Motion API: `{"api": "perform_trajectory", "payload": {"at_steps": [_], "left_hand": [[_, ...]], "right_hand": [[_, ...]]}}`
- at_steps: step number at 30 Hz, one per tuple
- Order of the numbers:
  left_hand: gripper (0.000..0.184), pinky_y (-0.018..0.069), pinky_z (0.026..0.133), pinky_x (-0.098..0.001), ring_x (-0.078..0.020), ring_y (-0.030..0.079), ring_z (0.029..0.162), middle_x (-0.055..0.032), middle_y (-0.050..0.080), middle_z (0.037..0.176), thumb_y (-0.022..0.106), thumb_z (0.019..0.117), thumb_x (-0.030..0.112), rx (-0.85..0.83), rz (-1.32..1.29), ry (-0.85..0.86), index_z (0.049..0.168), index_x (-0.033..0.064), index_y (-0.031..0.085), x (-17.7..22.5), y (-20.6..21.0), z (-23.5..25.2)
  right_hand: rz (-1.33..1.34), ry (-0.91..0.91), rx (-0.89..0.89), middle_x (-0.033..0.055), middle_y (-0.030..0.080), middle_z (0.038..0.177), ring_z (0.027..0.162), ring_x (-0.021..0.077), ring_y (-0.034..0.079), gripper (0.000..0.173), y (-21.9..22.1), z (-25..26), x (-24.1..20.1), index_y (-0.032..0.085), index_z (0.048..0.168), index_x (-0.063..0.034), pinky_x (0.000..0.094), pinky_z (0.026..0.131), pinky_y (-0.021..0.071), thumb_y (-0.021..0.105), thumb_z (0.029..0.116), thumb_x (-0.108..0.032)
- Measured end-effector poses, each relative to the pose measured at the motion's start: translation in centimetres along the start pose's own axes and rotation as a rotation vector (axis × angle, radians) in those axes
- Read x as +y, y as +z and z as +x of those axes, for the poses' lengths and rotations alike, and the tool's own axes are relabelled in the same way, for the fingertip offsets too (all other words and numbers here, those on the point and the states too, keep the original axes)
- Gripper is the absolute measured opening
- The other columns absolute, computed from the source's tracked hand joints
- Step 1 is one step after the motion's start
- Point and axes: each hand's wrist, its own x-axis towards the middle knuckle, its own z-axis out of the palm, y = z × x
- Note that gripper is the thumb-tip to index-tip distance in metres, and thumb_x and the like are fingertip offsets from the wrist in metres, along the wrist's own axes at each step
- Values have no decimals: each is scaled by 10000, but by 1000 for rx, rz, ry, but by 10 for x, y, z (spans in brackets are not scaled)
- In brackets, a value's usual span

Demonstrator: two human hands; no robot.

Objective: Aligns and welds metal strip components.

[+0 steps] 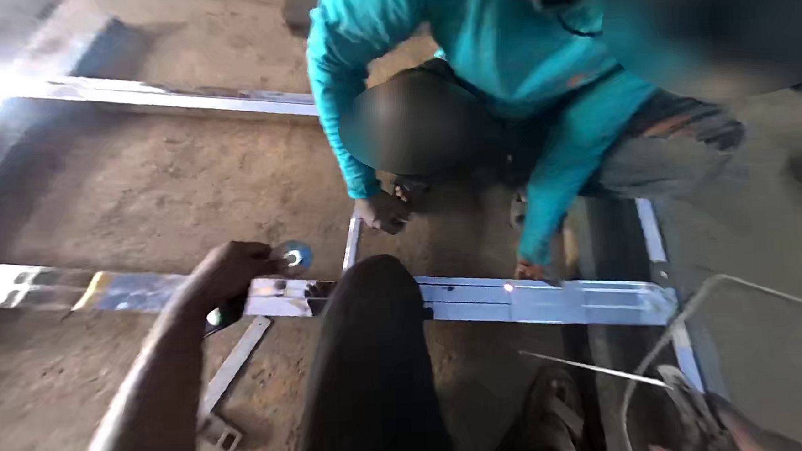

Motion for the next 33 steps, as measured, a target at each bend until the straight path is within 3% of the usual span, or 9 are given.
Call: {"api": "perform_trajectory", "payload": {"at_steps": [2,4,7,10,12,17,22,28,33], "left_hand": [[146,490,609,-473,-221,593,651,-75,642,721,687,979,117,-83,-78,147,840,80,710,51,-6,-37],[148,482,588,-432,-173,582,621,-23,632,681,732,943,118,-195,-71,321,796,123,714,97,18,-53],[152,549,743,-525,-226,670,784,-50,704,830,721,970,279,-367,69,496,925,138,756,181,91,-47],[327,498,923,-644,-366,669,1041,-171,716,1071,616,1021,383,-519,181,475,1124,99,742,253,179,-15],[410,465,1000,-662,-395,632,1180,-200,694,1198,565,1033,430,-558,228,447,1193,88,726,276,230,13],[457,509,933,-663,-384,651,1161,-193,685,1229,617,959,485,-444,278,264,1190,102,710,282,296,38],[522,543,878,-622,-355,693,1084,-148,729,1140,550,970,611,-305,382,316,1155,160,737,270,311,22],[557,532,897,-635,-380,680,1116,-170,724,1160,597,938,625,-251,367,227,1122,122,749,269,288,16],[648,498,959,-659,-373,632,1218,-157,683,1281,512,941,702,-368,424,210,1224,158,722,259,250,9]], "right_hand": [[13,29,8,262,698,918,822,430,692,790,2,0,-4,591,1246,86,646,747,545,840,782,-502],[4,59,51,157,693,835,746,335,684,758,9,1,-4,641,1190,3,590,682,558,825,726,-566],[1,138,-18,79,680,819,755,261,682,718,7,3,-9,650,1171,-82,531,689,568,806,712,-611],[-8,171,-121,100,686,884,825,275,682,736,-1,5,-25,632,1231,-90,523,760,558,808,745,-613],[-29,176,-161,84,688,917,856,255,681,746,-6,4,-35,624,1258,-116,503,781,561,788,753,-641],[-20,142,-173,72,651,846,800,254,661,705,-9,-2,-42,620,1192,-107,491,727,553,772,756,-641],[-60,124,-174,57,653,824,778,245,668,688,-4,-1,-37,620,1189,-135,481,702,558,773,749,-642],[-99,103,-258,85,660,888,854,273,672,685,-4,6,-47,607,1197,-127,501,756,547,753,782,-651],[-83,71,-240,66,655,852,818,244,671,656,-9,5,-49,611,1170,-131,471,731,549,752,784,-642]]}}
